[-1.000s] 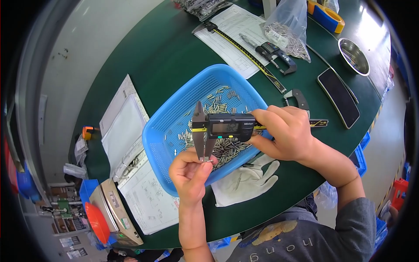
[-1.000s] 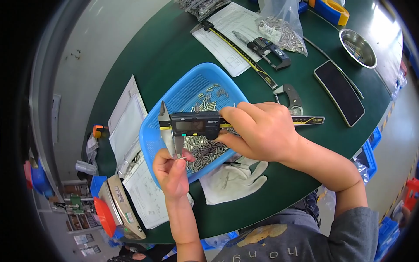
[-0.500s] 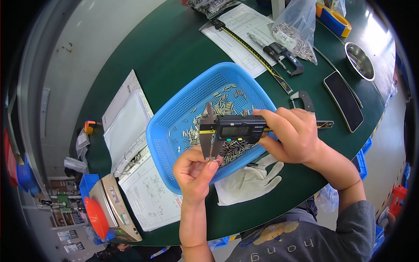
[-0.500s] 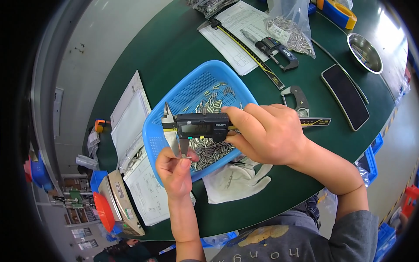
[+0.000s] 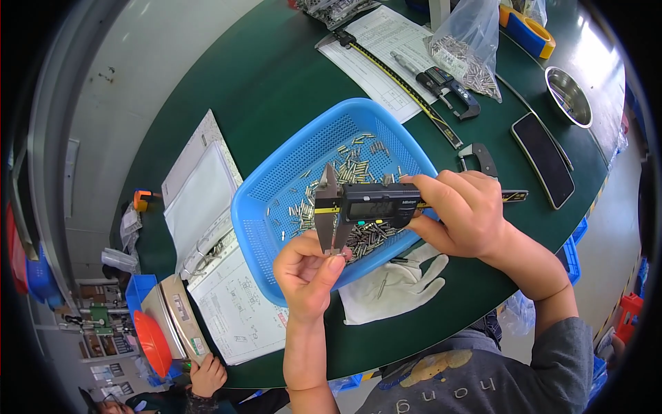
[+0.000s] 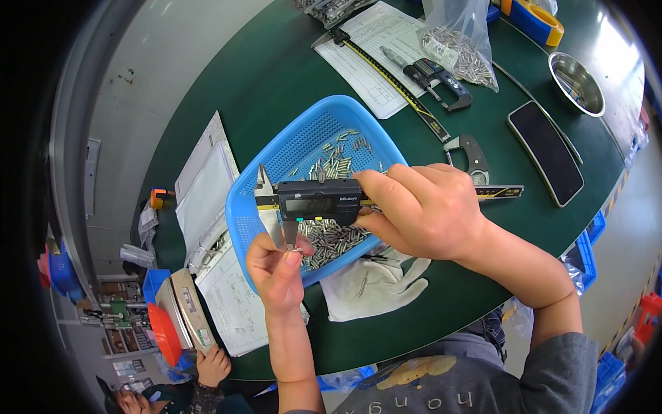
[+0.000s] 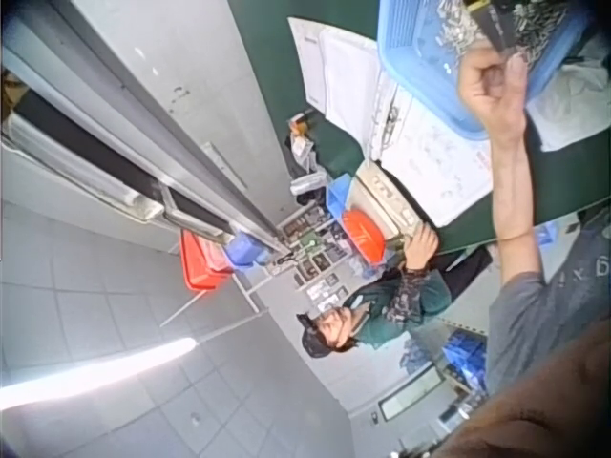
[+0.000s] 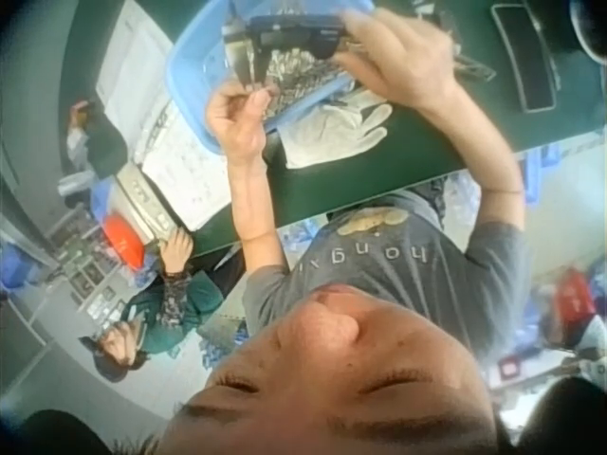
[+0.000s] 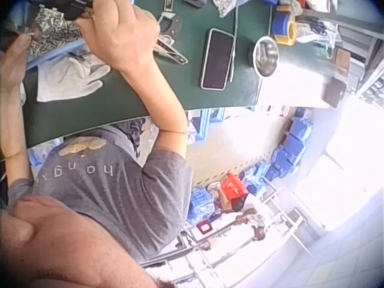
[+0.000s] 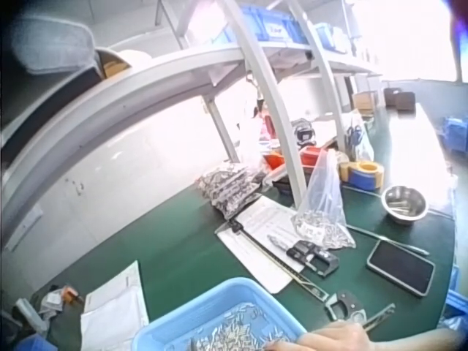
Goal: The recorder is inspecting and measuring small metal pins using a digital caliper and a micrometer at a workshop bench.
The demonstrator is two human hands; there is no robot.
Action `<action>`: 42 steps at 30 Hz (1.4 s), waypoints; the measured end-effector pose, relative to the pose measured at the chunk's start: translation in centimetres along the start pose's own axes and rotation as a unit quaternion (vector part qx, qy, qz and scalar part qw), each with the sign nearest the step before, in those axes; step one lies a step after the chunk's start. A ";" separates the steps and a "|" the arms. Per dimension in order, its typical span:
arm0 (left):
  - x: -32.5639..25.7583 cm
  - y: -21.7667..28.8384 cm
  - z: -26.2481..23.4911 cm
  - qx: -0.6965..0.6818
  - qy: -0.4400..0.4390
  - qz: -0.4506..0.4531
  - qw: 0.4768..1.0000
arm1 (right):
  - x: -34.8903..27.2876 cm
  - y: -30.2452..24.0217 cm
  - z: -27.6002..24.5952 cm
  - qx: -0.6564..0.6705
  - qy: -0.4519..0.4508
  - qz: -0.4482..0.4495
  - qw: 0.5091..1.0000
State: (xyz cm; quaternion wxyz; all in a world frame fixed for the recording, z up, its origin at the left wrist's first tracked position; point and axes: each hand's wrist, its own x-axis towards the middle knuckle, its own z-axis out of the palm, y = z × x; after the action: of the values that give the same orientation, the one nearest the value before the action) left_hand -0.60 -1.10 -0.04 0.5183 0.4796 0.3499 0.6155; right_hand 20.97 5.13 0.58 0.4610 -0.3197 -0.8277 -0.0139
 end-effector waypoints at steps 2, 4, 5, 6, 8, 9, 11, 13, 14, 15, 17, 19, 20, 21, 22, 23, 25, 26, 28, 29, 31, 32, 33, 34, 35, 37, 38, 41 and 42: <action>0.0 0.0 0.0 0.006 -0.002 0.000 1.000 | 0.1 -0.1 -0.1 -0.009 -0.002 0.010 1.000; 0.0 0.1 -0.1 0.009 -0.006 0.001 1.000 | 0.1 0.0 -0.3 -0.005 -0.016 0.016 1.000; 0.0 0.1 -0.2 0.012 -0.011 0.001 1.000 | 0.1 -0.1 -0.2 -0.005 -0.016 0.016 1.000; 0.0 0.0 -0.2 0.011 -0.011 0.001 1.000 | 0.0 0.0 -0.2 0.002 -0.017 0.024 1.000; 0.0 -0.1 -0.4 0.025 -0.025 -0.002 0.999 | -0.1 0.0 -0.1 0.007 -0.018 0.033 0.999; 0.1 -0.1 -0.4 0.024 -0.026 -0.002 0.999 | -0.2 0.1 -0.1 0.010 -0.022 0.039 0.999; 0.3 -0.1 -0.3 0.042 -0.044 -0.019 0.998 | -0.3 0.2 -0.1 0.011 -0.024 0.045 0.999; 0.2 -0.1 -0.3 0.042 -0.043 -0.021 0.998 | -0.2 0.2 0.0 0.024 -0.018 0.046 0.999; 0.2 -0.1 -0.3 0.043 -0.039 -0.022 0.998 | -0.2 0.1 -0.1 0.020 -0.017 0.047 0.999; 0.1 -0.1 -0.4 0.042 -0.042 -0.022 0.998 | -0.1 0.1 -0.1 0.021 -0.021 0.048 0.998; 0.1 -0.1 -0.5 0.047 -0.036 -0.020 0.998 | -0.1 0.1 -0.2 0.021 -0.024 0.051 0.998; 0.1 -0.1 -0.3 0.040 -0.030 -0.024 0.998 | -0.2 0.1 -0.1 0.015 -0.022 0.052 0.998; 0.1 -0.2 -0.2 0.034 -0.021 -0.027 0.999 | -0.2 0.1 -0.1 0.014 -0.022 0.053 0.998; 0.1 -0.2 -0.2 0.034 -0.022 -0.027 0.999 | -0.2 0.1 -0.1 0.013 -0.021 0.053 0.998; 0.1 -0.2 -0.2 0.036 -0.022 -0.023 0.999 | -0.2 0.1 -0.1 0.013 -0.021 0.054 0.998; 0.2 -0.2 -0.2 0.038 -0.021 -0.019 0.999 | -0.2 0.1 -0.1 0.013 -0.021 0.054 0.998; 0.1 -0.1 -0.1 0.036 -0.016 -0.020 0.999 | -0.1 0.1 -0.1 0.007 -0.021 0.050 0.999; 0.1 -0.1 0.0 0.034 -0.010 -0.021 0.999 | -0.1 0.0 -0.1 0.008 -0.022 0.050 0.998; 0.1 -0.1 -0.1 0.033 -0.012 -0.019 0.999 | -0.1 0.0 -0.1 0.006 -0.029 0.047 0.998; 0.1 -0.1 -0.1 0.033 -0.014 -0.017 0.999 | -0.1 0.0 0.0 0.007 -0.029 0.047 0.998; 0.1 -0.1 -0.1 0.028 -0.012 -0.014 0.999 | -0.2 0.0 0.3 0.019 -0.029 0.036 0.999; 0.1 -0.1 -0.2 0.021 -0.011 -0.012 1.000 | -0.2 0.0 0.3 0.021 -0.029 0.035 0.999; 0.0 -0.2 -0.2 0.022 -0.010 -0.012 1.000 | -0.2 0.0 0.3 0.022 -0.030 0.037 0.999; -0.1 -0.3 -0.3 0.018 -0.001 -0.001 1.000 | -0.2 0.1 0.2 0.024 -0.032 0.039 0.998; -0.1 -0.4 -0.4 0.014 0.008 0.009 1.000 | -0.2 0.1 0.1 0.025 -0.032 0.038 0.998; -0.1 -0.3 -0.5 0.011 0.008 0.022 1.000 | -0.1 0.2 -0.1 0.018 -0.027 0.031 0.999; -0.1 -0.3 -0.5 0.006 0.006 0.035 0.999 | 0.0 0.2 -0.3 0.021 -0.026 0.030 0.999; -0.1 -0.2 -0.3 -0.009 0.010 0.046 0.999 | 0.3 -0.1 -0.5 0.009 -0.042 0.028 0.999; -0.1 -0.2 -0.4 -0.009 0.010 0.045 0.999 | 0.2 0.0 -0.5 0.010 -0.039 0.026 0.999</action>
State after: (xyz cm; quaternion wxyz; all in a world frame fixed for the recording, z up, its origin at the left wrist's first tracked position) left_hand -0.88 -1.15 -0.41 0.4905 0.4839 0.3277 0.6465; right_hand 21.22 5.07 1.01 0.4317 -0.3365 -0.8367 0.0184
